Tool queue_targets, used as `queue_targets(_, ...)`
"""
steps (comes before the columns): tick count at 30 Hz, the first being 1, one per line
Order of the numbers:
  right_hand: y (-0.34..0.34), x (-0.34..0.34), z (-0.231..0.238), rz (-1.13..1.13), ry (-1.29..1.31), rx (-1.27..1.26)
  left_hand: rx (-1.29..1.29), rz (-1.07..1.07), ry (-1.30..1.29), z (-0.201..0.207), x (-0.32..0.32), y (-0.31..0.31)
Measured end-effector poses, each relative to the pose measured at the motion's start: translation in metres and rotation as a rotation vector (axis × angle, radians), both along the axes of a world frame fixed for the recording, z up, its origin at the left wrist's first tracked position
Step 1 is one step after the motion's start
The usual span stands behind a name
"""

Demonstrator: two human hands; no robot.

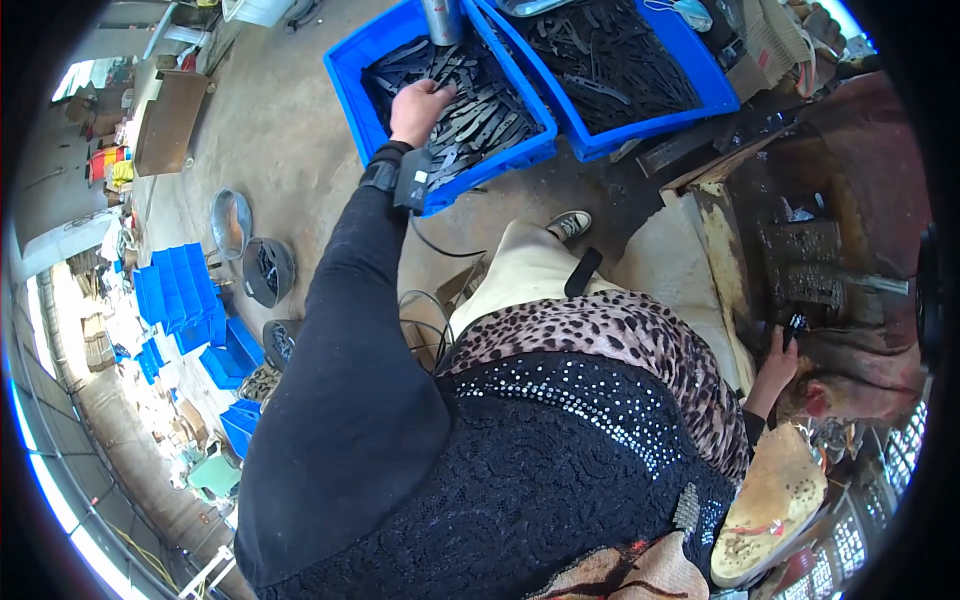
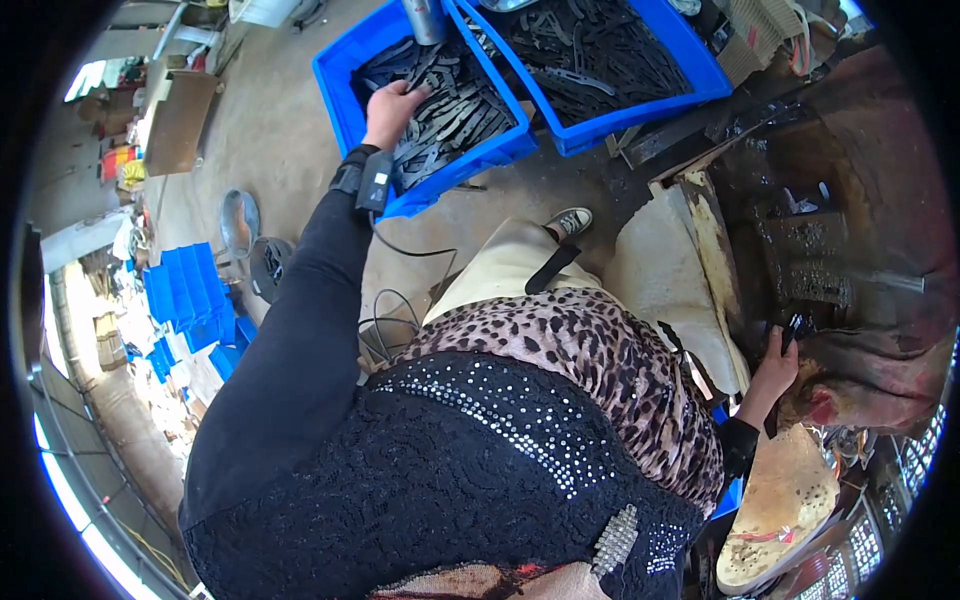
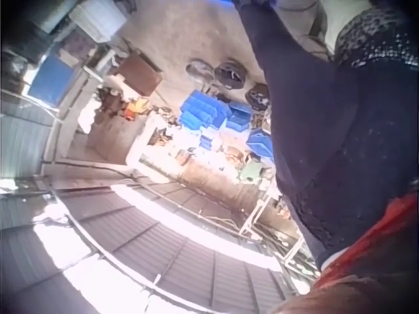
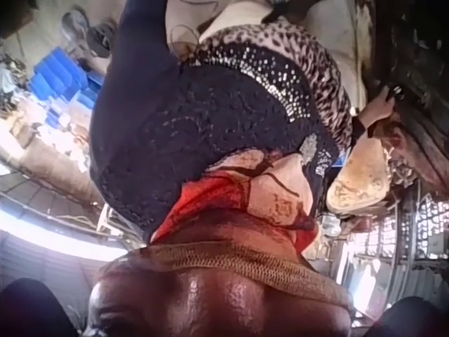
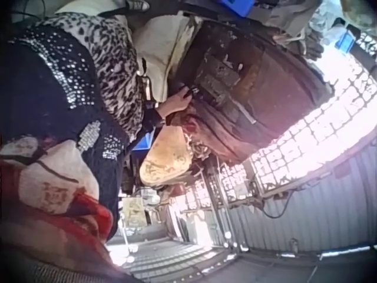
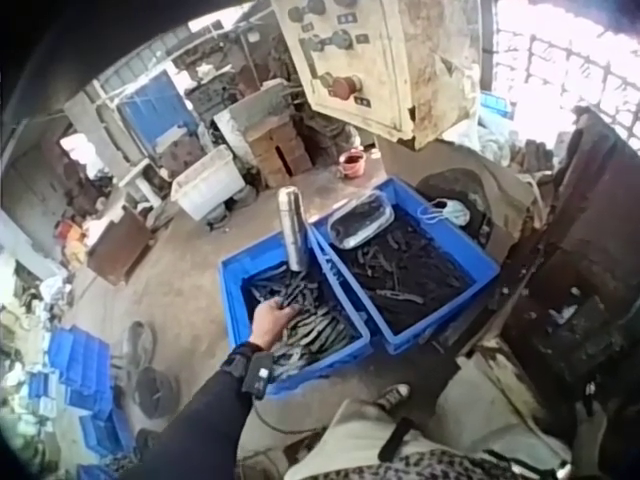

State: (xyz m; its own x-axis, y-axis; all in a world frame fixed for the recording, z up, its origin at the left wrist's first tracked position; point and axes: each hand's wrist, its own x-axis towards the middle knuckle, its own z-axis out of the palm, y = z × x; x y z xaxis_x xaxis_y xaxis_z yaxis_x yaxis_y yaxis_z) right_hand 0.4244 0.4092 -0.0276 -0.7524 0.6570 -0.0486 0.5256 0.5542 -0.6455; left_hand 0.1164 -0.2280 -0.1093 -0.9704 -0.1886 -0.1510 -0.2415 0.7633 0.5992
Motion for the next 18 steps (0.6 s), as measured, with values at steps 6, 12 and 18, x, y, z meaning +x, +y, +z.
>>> queue_targets(6, -0.006, -0.006, 0.006, -0.006, -0.069, 0.092, 0.132, 0.003, -0.456, -0.017, 0.045, -0.042)
queue_targets(12, -0.008, -0.008, 0.013, 0.024, -0.118, 0.137, 0.357, -0.139, -0.785, -0.024, 0.057, -0.017)
queue_targets(18, -0.006, -0.004, 0.008, 0.002, -0.096, 0.097, 0.512, -0.281, -0.393, -0.049, 0.011, -0.018)
